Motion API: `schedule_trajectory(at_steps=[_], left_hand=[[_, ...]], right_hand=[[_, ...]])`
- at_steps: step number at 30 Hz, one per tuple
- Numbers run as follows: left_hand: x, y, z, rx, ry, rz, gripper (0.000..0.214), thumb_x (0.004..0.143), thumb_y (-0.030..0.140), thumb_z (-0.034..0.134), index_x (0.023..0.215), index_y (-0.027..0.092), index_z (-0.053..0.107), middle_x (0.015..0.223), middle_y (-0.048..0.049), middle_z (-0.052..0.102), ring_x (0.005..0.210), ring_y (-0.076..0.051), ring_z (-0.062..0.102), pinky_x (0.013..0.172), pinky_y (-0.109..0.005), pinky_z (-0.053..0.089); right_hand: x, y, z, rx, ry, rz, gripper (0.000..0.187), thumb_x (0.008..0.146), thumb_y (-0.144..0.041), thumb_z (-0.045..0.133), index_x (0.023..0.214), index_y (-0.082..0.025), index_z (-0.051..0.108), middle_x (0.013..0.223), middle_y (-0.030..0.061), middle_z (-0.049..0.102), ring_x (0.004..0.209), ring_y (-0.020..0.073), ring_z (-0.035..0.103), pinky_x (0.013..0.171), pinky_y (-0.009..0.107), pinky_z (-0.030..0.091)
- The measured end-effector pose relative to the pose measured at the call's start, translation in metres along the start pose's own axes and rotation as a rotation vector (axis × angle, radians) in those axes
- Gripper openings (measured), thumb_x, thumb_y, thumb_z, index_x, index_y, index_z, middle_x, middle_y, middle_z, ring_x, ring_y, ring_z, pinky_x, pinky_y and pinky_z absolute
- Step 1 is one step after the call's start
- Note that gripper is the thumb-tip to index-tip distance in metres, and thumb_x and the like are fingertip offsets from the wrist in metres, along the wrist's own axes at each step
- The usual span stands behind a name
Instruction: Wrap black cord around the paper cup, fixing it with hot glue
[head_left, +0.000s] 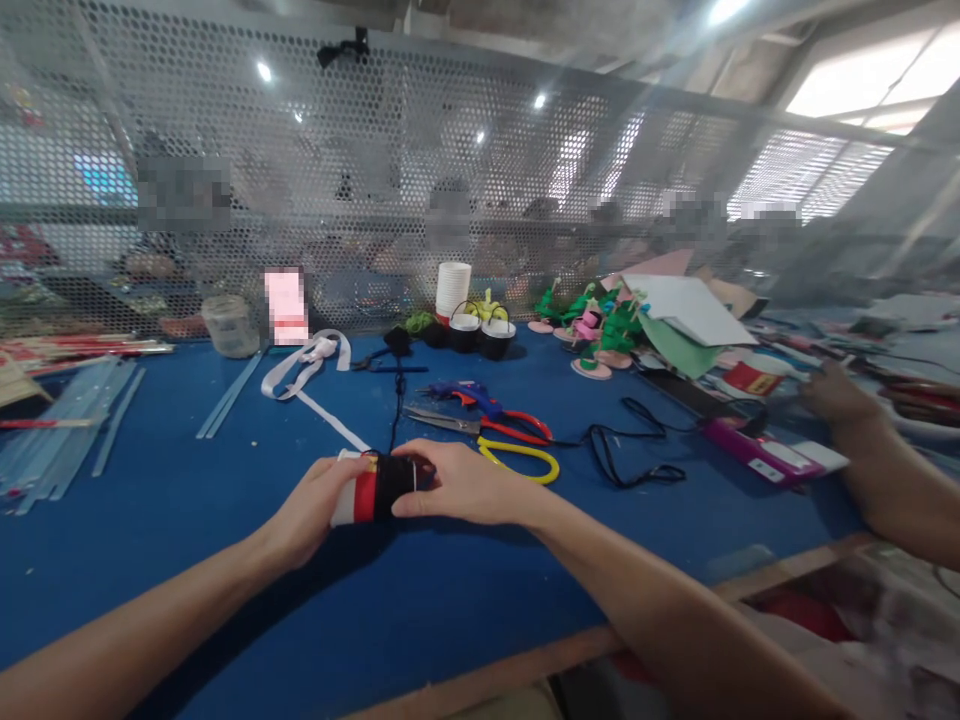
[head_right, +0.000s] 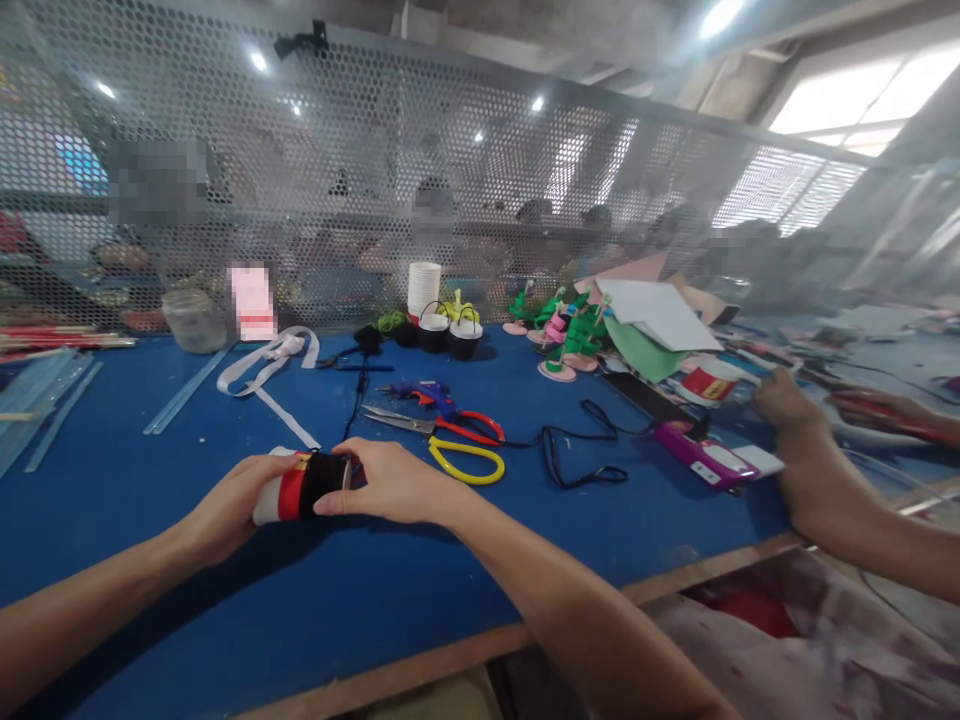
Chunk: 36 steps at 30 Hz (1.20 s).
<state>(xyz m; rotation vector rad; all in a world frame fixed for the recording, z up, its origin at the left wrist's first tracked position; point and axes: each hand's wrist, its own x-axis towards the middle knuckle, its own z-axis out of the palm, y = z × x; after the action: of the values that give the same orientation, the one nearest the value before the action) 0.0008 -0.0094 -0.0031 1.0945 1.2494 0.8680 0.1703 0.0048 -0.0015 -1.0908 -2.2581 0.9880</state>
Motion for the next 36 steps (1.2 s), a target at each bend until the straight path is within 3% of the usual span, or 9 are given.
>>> schedule_trajectory(at_steps=[8, 21, 28, 31, 36], left_hand=[[0.001, -0.005, -0.003, -0.004, -0.139, 0.037, 0.028, 0.066, 0.038, 0.05, 0.053, 0.013, 0.051, 0.047, 0.0046, 0.044, 0.043, -0.007, 0.035, 0.043, -0.019, 0.025], [0.003, -0.003, -0.004, -0.087, -0.141, -0.019, 0.032, 0.07, 0.041, 0.05, 0.057, 0.012, 0.057, 0.043, 0.0034, 0.049, 0.039, -0.007, 0.041, 0.041, -0.018, 0.029], [0.005, 0.002, -0.002, -0.304, 0.002, -0.188, 0.018, 0.071, 0.027, 0.05, 0.06, 0.014, 0.055, 0.048, 0.0017, 0.056, 0.043, -0.01, 0.05, 0.045, -0.02, 0.04], [0.006, 0.005, -0.003, -0.326, -0.001, -0.253, 0.018, 0.07, 0.025, 0.05, 0.058, 0.013, 0.054, 0.047, 0.0005, 0.055, 0.042, -0.01, 0.051, 0.044, -0.022, 0.041], [0.005, 0.002, -0.005, -0.278, -0.043, -0.157, 0.017, 0.064, 0.028, 0.058, 0.058, 0.013, 0.054, 0.047, 0.0024, 0.053, 0.042, -0.009, 0.048, 0.043, -0.019, 0.038]], right_hand=[[-0.002, 0.003, 0.003, 0.03, 0.023, 0.049, 0.042, 0.062, -0.039, 0.06, 0.098, -0.017, 0.053, 0.082, 0.0033, 0.059, 0.067, 0.0135, 0.052, 0.057, 0.025, 0.039], [-0.003, 0.004, 0.004, -0.1, 0.081, -0.05, 0.046, 0.061, -0.038, 0.062, 0.1, -0.016, 0.051, 0.087, 0.0044, 0.058, 0.074, 0.0156, 0.053, 0.065, 0.027, 0.04], [-0.002, 0.004, 0.008, -0.246, 0.168, -0.236, 0.049, 0.059, -0.03, 0.066, 0.101, -0.013, 0.046, 0.097, 0.0078, 0.052, 0.089, 0.0175, 0.048, 0.078, 0.03, 0.039], [-0.002, 0.005, 0.013, -0.332, 0.195, -0.322, 0.05, 0.06, -0.028, 0.066, 0.102, -0.012, 0.045, 0.101, 0.01, 0.05, 0.095, 0.02, 0.045, 0.083, 0.033, 0.037], [-0.003, 0.004, 0.019, -0.413, 0.232, -0.409, 0.054, 0.059, -0.032, 0.067, 0.102, -0.01, 0.044, 0.104, 0.013, 0.048, 0.097, 0.0229, 0.042, 0.085, 0.036, 0.036]])
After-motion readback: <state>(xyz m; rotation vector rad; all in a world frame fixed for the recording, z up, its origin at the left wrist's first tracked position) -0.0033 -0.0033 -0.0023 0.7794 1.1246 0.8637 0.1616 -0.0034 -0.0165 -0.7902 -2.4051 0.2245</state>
